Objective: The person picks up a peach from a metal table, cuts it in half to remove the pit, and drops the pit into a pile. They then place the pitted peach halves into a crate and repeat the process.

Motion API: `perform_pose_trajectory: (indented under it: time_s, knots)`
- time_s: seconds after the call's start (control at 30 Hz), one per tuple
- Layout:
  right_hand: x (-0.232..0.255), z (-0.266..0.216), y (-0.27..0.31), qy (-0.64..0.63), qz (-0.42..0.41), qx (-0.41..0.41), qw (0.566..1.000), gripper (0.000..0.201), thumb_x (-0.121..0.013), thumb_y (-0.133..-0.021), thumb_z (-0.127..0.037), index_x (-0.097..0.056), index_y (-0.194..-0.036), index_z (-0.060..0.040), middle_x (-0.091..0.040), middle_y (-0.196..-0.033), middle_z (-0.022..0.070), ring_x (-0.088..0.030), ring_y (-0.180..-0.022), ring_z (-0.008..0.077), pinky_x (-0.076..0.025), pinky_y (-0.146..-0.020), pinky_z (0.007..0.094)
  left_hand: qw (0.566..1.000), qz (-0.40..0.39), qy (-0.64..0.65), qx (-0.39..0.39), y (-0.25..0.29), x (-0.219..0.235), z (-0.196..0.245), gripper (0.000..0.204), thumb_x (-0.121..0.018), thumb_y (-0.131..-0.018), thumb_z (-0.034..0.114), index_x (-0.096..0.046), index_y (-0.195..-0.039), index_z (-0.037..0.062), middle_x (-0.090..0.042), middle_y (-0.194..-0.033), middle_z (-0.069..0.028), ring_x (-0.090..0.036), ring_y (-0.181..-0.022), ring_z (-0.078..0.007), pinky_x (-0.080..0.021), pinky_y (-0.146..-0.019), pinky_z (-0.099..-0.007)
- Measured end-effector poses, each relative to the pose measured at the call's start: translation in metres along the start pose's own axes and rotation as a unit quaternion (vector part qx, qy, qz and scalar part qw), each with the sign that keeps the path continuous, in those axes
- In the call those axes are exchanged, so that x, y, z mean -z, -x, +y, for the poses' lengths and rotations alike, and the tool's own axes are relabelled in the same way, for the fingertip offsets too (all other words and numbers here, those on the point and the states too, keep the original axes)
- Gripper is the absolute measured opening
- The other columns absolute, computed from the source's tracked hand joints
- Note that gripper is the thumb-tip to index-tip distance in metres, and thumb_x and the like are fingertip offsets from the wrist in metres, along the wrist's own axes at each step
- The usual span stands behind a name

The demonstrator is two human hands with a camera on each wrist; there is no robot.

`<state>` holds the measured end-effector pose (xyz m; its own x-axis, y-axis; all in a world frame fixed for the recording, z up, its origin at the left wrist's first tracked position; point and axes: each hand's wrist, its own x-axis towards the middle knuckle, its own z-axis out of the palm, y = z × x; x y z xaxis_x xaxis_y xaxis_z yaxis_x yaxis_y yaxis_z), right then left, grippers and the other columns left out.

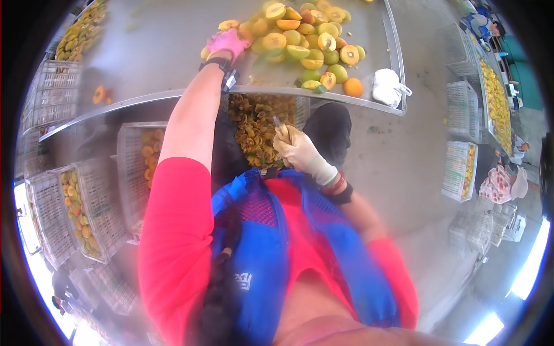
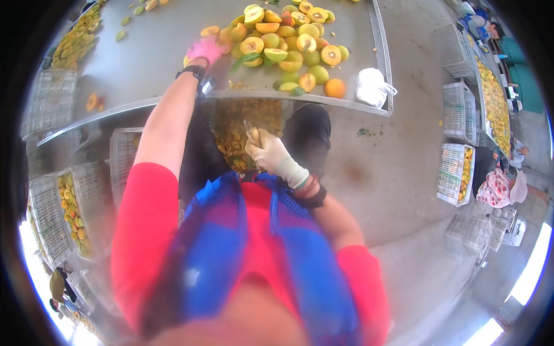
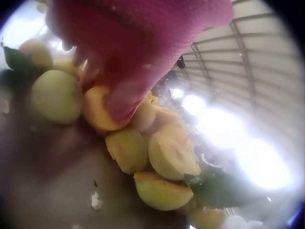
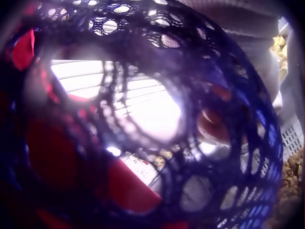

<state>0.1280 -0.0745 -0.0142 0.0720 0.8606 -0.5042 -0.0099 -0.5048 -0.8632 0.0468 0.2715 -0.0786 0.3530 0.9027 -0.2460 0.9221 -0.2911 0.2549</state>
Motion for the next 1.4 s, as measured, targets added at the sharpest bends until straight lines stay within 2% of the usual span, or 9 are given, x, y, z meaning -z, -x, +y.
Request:
perform_pose_trajectory:
  time_s: [0.33, 0.47, 0.53, 0.63, 0.73, 0.8, 1.0, 1.2, 1.4]
  knots:
    - [-0.006, 0.019, -0.018, -0.036, 0.018, 0.044, 0.998, 0.011, -0.060, -0.092, -0.015, -0.053, -0.094, -0.0064, -0.049, -0.066, -0.0035, -0.044, -0.047, 0.0060, -0.036, -0.043, 0.0238, 0.979, 0.108, 0.172, -0.033, 0.032, 0.003, 0.013, 0.058, -0.071, -0.082, 0.037, -0.053, -0.129, 0.0085, -0.061, -0.126, -0.0167, -0.055, -0.119, -0.0322, -0.040, -0.102, -0.0441]
    - [0.000, -0.006, -0.001, -0.037, 0.055, 0.066, 0.996, 0.011, -0.062, -0.092, -0.011, -0.055, -0.099, -0.0053, -0.051, -0.069, -0.0034, -0.046, -0.051, 0.0042, -0.036, -0.044, 0.0233, 0.819, 0.046, 0.563, -0.104, 0.097, 0.035, 0.023, 0.048, -0.061, -0.091, 0.020, -0.050, -0.136, 0.0050, -0.059, -0.127, -0.0130, -0.057, -0.116, -0.0230, -0.049, -0.097, -0.0390]
    - [0.001, -0.005, -0.005, -0.049, 0.051, 0.083, 0.994, 0.011, -0.062, -0.092, -0.010, -0.055, -0.099, -0.0048, -0.052, -0.069, -0.0036, -0.047, -0.052, 0.0042, -0.037, -0.045, 0.0233, 0.627, 0.007, 0.768, -0.132, 0.128, 0.040, 0.027, 0.042, -0.059, -0.093, 0.024, -0.054, -0.130, 0.0044, -0.060, -0.125, -0.0129, -0.060, -0.107, -0.0204, -0.052, -0.088, -0.0346]
    - [0.000, -0.013, -0.002, 0.151, 0.106, 0.314, 0.931, 0.018, -0.064, -0.089, -0.006, -0.053, -0.104, -0.0026, -0.056, -0.068, 0.0035, -0.056, -0.052, 0.0141, -0.045, -0.050, 0.0298, 0.479, -0.060, 0.865, -0.139, 0.168, 0.027, 0.028, 0.036, -0.056, -0.094, 0.025, -0.057, -0.123, 0.0041, -0.059, -0.128, -0.0151, -0.061, -0.106, -0.0216, -0.052, -0.082, -0.0324]
    - [-0.010, -0.037, 0.012, 0.189, 0.180, 0.335, 0.905, 0.027, -0.064, -0.087, -0.010, -0.050, -0.109, -0.0033, -0.061, -0.079, 0.0191, -0.061, -0.071, 0.0433, -0.049, -0.062, 0.0450, 0.459, -0.108, 0.866, -0.168, 0.214, 0.038, 0.034, 0.033, -0.055, -0.094, 0.026, -0.057, -0.120, 0.0048, -0.058, -0.128, -0.0173, -0.062, -0.102, -0.0231, -0.051, -0.078, -0.0320]
    - [-0.011, -0.048, 0.023, 0.217, 0.176, 0.333, 0.901, 0.028, -0.063, -0.087, -0.011, -0.049, -0.110, -0.0035, -0.062, -0.079, 0.0202, -0.062, -0.072, 0.0433, -0.049, -0.062, 0.0465, 0.473, -0.108, 0.850, -0.205, 0.229, 0.038, 0.034, 0.034, -0.051, -0.097, 0.025, -0.055, -0.123, 0.0030, -0.060, -0.125, -0.0184, -0.063, -0.098, -0.0230, -0.050, -0.077, -0.0309]
    - [-0.016, -0.056, 0.031, 0.285, 0.188, 0.365, 0.866, 0.024, -0.063, -0.087, -0.012, -0.048, -0.104, -0.0022, -0.062, -0.076, 0.0210, -0.062, -0.072, 0.0434, -0.049, -0.059, 0.0480, 0.714, 0.005, 0.654, -0.250, 0.259, 0.044, 0.037, 0.045, -0.038, -0.103, 0.034, -0.058, -0.120, -0.0026, -0.066, -0.112, -0.0139, -0.063, -0.094, -0.0192, -0.050, -0.083, -0.0300]
    - [-0.020, -0.056, 0.038, 0.304, 0.172, 0.367, 0.862, 0.025, -0.062, -0.088, -0.011, -0.051, -0.109, -0.0042, -0.060, -0.080, 0.0197, -0.061, -0.071, 0.0430, -0.049, -0.057, 0.0482, 0.610, -0.038, 0.764, -0.206, 0.278, 0.041, 0.048, 0.053, -0.043, -0.104, 0.045, -0.061, -0.115, -0.0029, -0.067, -0.105, -0.0106, -0.063, -0.093, -0.0172, -0.049, -0.086, -0.0299]
    - [-0.021, -0.051, 0.042, 0.327, 0.160, 0.363, 0.858, 0.028, -0.062, -0.088, -0.007, -0.050, -0.113, -0.0040, -0.057, -0.082, 0.0206, -0.062, -0.070, 0.0432, -0.049, -0.056, 0.0454, 0.658, 0.016, 0.711, -0.248, 0.285, 0.045, 0.052, 0.050, -0.054, -0.100, 0.045, -0.062, -0.111, -0.0033, -0.067, -0.100, -0.0099, -0.063, -0.092, -0.0176, -0.049, -0.085, -0.0294]
